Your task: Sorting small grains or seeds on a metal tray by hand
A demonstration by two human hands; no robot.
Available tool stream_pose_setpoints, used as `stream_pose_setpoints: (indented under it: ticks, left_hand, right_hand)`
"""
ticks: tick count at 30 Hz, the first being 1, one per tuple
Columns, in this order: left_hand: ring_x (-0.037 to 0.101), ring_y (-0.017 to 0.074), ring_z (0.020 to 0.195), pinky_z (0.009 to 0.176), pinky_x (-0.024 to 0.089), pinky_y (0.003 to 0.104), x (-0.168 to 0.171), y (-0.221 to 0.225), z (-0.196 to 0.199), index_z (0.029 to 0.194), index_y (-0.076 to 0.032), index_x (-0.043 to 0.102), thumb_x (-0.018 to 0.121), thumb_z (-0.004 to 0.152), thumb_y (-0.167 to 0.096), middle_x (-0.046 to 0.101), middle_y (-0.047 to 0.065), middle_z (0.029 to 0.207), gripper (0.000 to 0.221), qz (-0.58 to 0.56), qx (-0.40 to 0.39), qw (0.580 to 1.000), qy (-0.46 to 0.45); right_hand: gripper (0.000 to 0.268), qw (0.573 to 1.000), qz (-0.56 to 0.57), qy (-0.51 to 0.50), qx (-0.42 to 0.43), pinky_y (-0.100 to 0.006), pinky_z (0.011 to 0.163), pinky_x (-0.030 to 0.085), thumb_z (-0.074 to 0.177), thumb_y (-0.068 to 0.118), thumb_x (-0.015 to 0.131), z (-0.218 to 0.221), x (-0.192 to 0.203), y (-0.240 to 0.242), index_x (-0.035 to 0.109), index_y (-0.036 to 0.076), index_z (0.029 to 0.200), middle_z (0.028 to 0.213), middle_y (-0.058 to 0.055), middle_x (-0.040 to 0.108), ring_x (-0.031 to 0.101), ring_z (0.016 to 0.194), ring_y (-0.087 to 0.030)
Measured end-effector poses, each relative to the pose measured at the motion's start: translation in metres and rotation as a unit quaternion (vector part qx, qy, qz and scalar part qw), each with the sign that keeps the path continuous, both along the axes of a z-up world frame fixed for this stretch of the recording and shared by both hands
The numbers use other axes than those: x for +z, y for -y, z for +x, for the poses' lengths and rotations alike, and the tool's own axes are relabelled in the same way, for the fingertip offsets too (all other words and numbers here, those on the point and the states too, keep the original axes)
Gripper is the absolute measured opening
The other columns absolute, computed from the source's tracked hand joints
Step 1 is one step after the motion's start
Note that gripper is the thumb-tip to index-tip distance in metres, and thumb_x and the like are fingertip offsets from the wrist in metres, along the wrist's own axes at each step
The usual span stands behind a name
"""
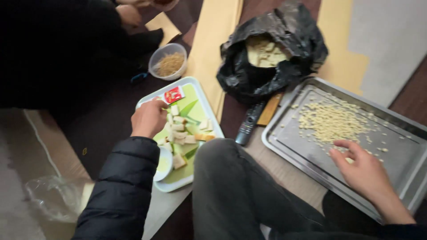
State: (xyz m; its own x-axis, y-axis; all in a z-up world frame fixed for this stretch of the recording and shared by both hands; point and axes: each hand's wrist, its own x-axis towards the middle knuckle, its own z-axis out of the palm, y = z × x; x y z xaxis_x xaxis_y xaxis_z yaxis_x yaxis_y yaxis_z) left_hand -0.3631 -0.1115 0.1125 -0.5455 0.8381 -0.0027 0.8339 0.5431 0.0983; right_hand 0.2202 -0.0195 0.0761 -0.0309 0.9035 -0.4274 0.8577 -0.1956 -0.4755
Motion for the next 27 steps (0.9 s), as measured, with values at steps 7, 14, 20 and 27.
stream_pose_setpoints:
  ticks: [7,14,20,27]
  left_hand:
    - [0.077,0.0423,0.105,0.092,0.061,0.053,-0.074,-0.009,-0.005,0.111,-0.016,0.088,0.077,0.097,-0.033,0.083,0.015,0.113,0.024,-0.043,-0.003,0.998,0.035]
    - [0.072,0.0427,0.100,0.081,0.059,0.056,-0.145,-0.022,0.003,0.118,-0.009,0.077,0.079,0.088,-0.026,0.076,0.017,0.109,0.034,0.034,-0.016,0.995,-0.096]
    - [0.073,0.0434,0.090,0.080,0.059,0.056,-0.080,-0.004,0.015,0.099,-0.007,0.081,0.067,0.093,-0.013,0.080,0.017,0.097,0.017,0.062,-0.011,0.995,-0.071]
    - [0.072,0.0226,0.070,0.067,0.058,0.038,-0.007,0.082,0.018,0.118,-0.001,0.084,0.073,0.100,-0.019,0.081,0.008,0.086,0.028,0.216,-0.006,0.967,0.131]
  right_hand:
    - [0.047,0.999,0.000,0.040,0.022,-0.047,0.085,0.066,0.111,0.041,0.068,-0.010,-0.009,0.003,0.078,0.022,0.154,0.118,-0.015,0.091,0.086,0.101,-0.035]
    - [0.046,1.000,-0.007,0.020,0.005,-0.045,0.079,0.062,0.112,0.038,0.068,-0.009,-0.003,0.005,0.078,0.018,0.153,0.113,-0.018,0.090,0.083,0.091,-0.035]
    - [0.046,1.000,0.002,0.014,0.009,-0.045,0.079,0.062,0.113,0.036,0.067,-0.016,0.008,0.010,0.079,0.015,0.152,0.113,-0.019,0.090,0.084,0.094,-0.034]
    - [0.038,0.999,0.024,-0.041,0.015,-0.042,0.069,0.056,0.115,0.030,0.071,-0.002,-0.012,0.008,0.082,0.011,0.146,0.093,-0.015,0.085,0.077,0.074,-0.031]
